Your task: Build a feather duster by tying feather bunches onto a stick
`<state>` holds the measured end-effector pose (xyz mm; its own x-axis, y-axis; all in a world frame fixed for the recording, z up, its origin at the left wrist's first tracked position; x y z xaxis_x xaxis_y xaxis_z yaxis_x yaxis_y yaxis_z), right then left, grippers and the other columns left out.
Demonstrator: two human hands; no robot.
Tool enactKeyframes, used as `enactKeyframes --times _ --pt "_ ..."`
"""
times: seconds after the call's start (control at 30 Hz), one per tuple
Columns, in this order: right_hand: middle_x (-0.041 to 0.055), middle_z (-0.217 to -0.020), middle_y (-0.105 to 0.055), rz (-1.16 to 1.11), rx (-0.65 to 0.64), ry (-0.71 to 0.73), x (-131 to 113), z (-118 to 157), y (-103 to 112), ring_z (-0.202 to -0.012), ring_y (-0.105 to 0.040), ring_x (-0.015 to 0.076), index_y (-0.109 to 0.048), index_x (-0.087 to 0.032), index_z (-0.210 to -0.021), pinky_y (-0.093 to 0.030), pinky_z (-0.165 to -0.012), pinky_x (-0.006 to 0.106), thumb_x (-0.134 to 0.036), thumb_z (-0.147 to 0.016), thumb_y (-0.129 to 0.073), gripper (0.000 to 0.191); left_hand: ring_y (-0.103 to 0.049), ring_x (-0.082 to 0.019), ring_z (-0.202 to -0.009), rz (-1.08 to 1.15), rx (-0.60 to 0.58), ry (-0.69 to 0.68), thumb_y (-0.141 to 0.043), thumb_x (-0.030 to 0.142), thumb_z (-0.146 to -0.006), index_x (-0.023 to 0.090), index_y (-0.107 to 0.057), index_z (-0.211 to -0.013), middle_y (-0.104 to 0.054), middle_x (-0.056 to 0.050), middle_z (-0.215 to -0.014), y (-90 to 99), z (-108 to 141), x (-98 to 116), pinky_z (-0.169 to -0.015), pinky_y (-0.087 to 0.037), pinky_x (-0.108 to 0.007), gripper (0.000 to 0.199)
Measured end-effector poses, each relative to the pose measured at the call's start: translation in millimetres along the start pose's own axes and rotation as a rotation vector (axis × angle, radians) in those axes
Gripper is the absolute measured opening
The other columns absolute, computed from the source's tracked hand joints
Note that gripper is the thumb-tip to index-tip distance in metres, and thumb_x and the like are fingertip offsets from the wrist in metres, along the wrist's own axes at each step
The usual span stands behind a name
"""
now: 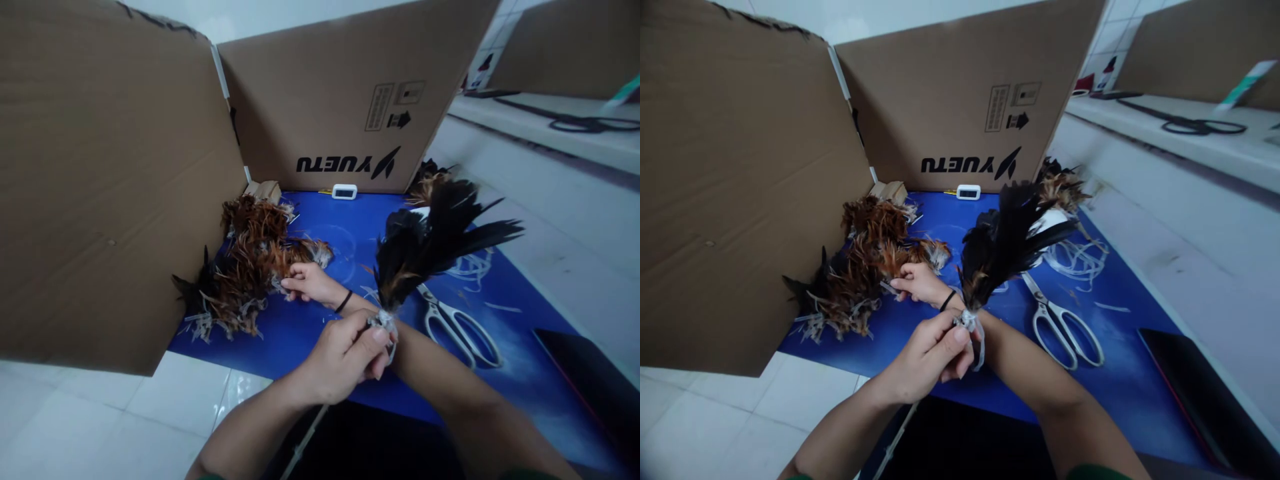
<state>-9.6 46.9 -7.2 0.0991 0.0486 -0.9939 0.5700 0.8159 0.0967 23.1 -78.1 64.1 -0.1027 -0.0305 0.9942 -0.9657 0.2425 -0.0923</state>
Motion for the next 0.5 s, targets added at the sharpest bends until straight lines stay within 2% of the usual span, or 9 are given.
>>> enactKeyframes --times 0.1,0.2,0.4,0.5 --pt "0.0017 -0.066 -0.065 -0.164 -0.01 0.03 -6.3 5.7 8.5 -0.05 -0.057 0.0086 -0.054 -0.015 -0.083 -0.033 -0.038 0.015 -0.03 -0.07 -0.069 0.024 -0.036 -0.005 -0.043 0.01 0.009 0.01 -0.038 0.043 -0.09 0.014 -0.053 -0.094 -0.047 0.002 -0.057 0.0 -1.9 -3.2 -0.043 -0.03 -0.018 0.033" --pt "0.0015 -0.063 -0.065 -0.193 0.014 0.049 -11.9 10.1 16.4 -0.047 -0.053 0.0067 -0.057 -0.012 -0.084 -0.035 -0.039 0.015 -0.025 -0.067 -0.071 0.025 -0.036 -0.005 -0.043 0.012 0.025 0.023 -0.038 0.044 -0.089 0.014 -0.052 -0.094 -0.047 0.003 -0.057 1.1 -3.2 -7.3 -0.042 -0.03 -0.018 0.034" --pt "0.0 -0.058 -0.062 -0.088 0.101 -0.001 -15.5 13.6 24.8 -0.043 -0.048 0.0054 -0.057 -0.011 -0.073 -0.036 -0.04 0.017 -0.023 -0.068 -0.068 0.017 -0.035 -0.005 -0.041 0.024 0.091 0.04 -0.039 0.046 -0.089 0.015 -0.051 -0.094 -0.047 0.004 -0.057 9.0 -5.7 -12.2 -0.039 -0.028 -0.017 0.034" --pt "-0.0013 -0.056 -0.061 0.02 0.068 -0.01 -15.1 6.6 20.2 -0.041 -0.047 0.0059 -0.057 -0.013 -0.072 -0.036 -0.041 0.019 -0.025 -0.072 -0.065 0.015 -0.035 -0.004 -0.041 0.036 0.119 0.032 -0.04 0.046 -0.088 0.015 -0.051 -0.093 -0.047 0.004 -0.057 12.3 -7.0 -11.9 -0.039 -0.028 -0.016 0.034"
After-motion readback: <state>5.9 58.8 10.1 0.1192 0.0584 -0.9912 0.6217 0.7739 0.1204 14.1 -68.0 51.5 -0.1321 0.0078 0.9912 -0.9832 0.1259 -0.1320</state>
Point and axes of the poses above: each hand's wrist, its own z-axis away from the middle knuckle, its own y-axis out of the back of the hand, x = y × z, the point moved 3 cm from there along -z, towards the middle knuckle
